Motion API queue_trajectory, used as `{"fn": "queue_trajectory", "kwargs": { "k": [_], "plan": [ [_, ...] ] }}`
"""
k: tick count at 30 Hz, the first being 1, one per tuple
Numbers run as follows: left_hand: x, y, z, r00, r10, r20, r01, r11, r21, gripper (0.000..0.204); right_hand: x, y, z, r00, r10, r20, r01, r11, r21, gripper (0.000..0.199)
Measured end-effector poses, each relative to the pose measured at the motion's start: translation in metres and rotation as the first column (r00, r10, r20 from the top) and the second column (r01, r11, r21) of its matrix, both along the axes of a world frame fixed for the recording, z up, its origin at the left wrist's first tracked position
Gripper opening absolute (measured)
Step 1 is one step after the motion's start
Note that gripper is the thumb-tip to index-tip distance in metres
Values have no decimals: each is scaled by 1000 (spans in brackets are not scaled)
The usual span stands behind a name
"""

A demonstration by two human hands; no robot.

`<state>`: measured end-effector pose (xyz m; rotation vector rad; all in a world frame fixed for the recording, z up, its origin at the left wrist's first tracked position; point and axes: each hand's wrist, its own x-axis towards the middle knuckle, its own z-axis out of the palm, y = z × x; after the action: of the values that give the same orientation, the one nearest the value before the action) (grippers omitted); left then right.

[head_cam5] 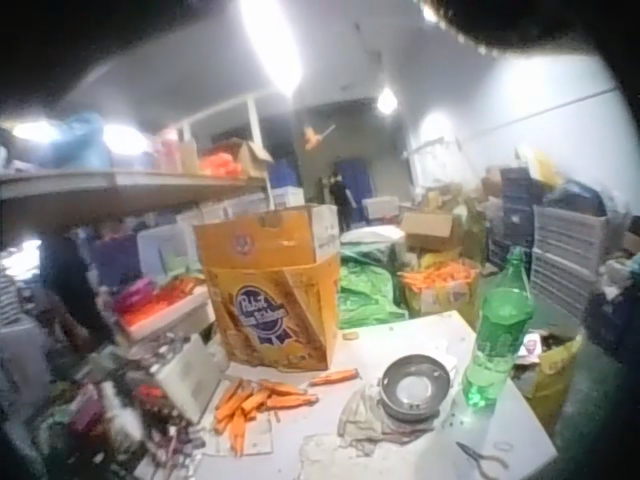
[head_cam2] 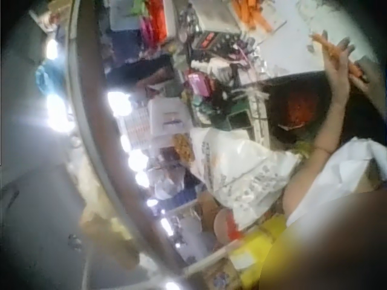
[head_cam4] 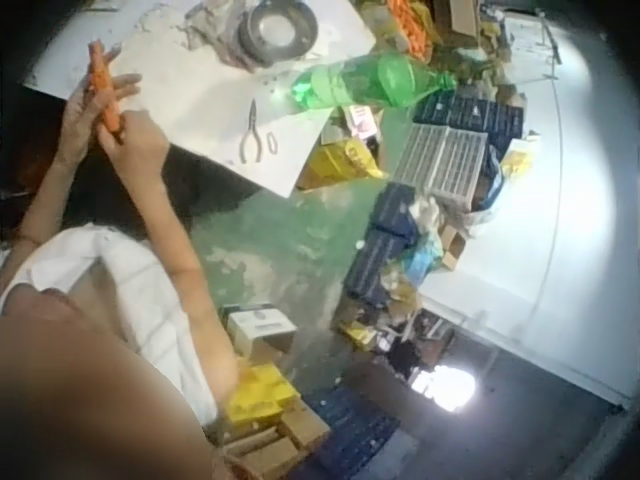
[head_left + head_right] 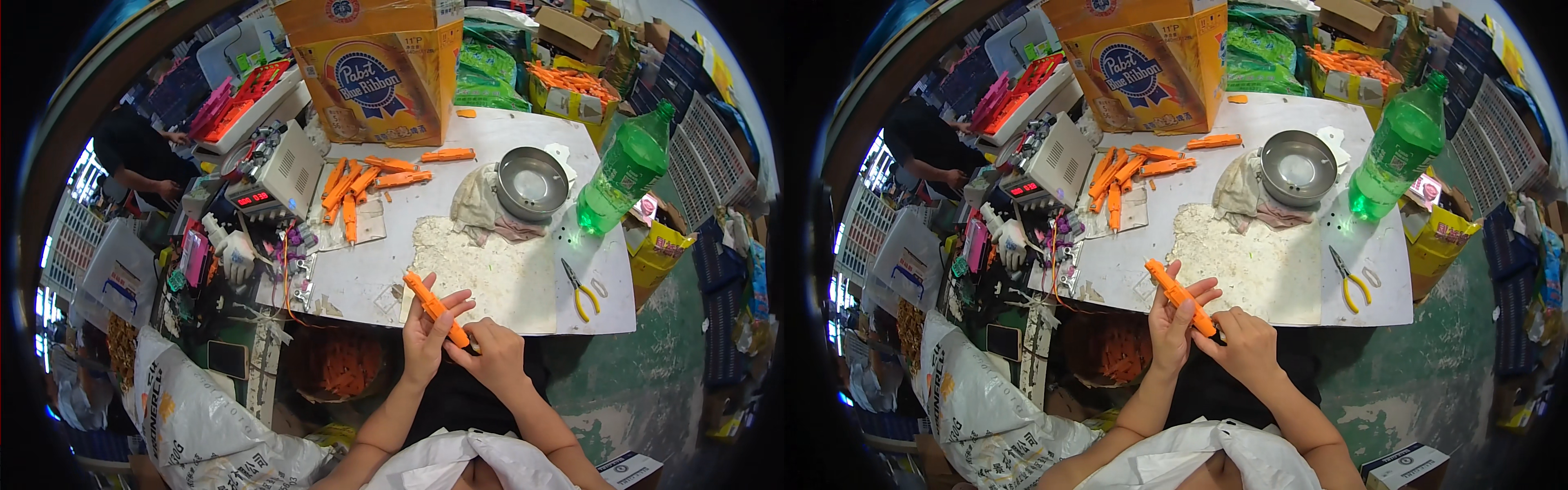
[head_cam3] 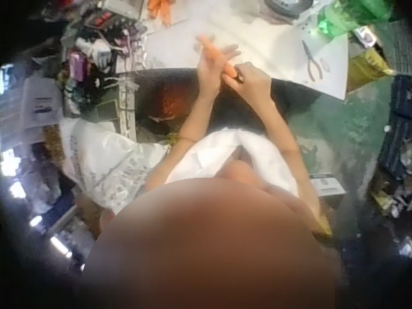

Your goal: The person uses pliers to strip the ends of an orange wire and then inserts the wire into an orange plastic casing. They repeat this process with multiple orange casings, occasionally picking up a green bottle and pouring liquid into a metal bowl on the table.

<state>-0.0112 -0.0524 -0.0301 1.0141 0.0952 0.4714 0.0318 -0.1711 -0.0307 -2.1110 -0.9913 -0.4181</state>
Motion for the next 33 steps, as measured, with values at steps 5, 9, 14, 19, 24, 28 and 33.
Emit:
{"fn": "queue_trajectory", "kwargs": {
  "k": [5, 9, 14, 19, 24, 28, 33],
  "plan": [
    [0, 2, -4, 999, -35, 12, 35, 999, 26, 59, 0, 2, -5, 1000, 8, 8, -8, 1000, -14, 28],
    [-2, 3, -4, 996, -87, 5, 87, 995, 57, 58, 0, 0, -8, 999, 32, 11, -31, 999, -40, 27],
    [2, -4, -5, 994, -98, -44, 101, 992, 70, 59, -1, -6, -13, 999, 8, 43, -6, 999, -44, 26],
    [8, -11, -12, 989, -130, -75, 138, 985, 101, 61, 6, -16, -12, 999, -12, 31, 14, 998, -56, 27],
    [10, -19, -10, 981, -120, -152, 143, 979, 145, 60, 9, -22, -13, 999, -19, 41, 23, 997, -78, 28],
    [12, -20, -11, 976, -124, -177, 150, 978, 142, 61, 8, -23, -18, 999, -41, 10, 41, 998, -46, 27],
    [14, -20, -11, 970, -131, -205, 164, 975, 151, 67, 9, -23, -21, 999, -52, -16, 51, 997, -50, 24]
  ]
}}
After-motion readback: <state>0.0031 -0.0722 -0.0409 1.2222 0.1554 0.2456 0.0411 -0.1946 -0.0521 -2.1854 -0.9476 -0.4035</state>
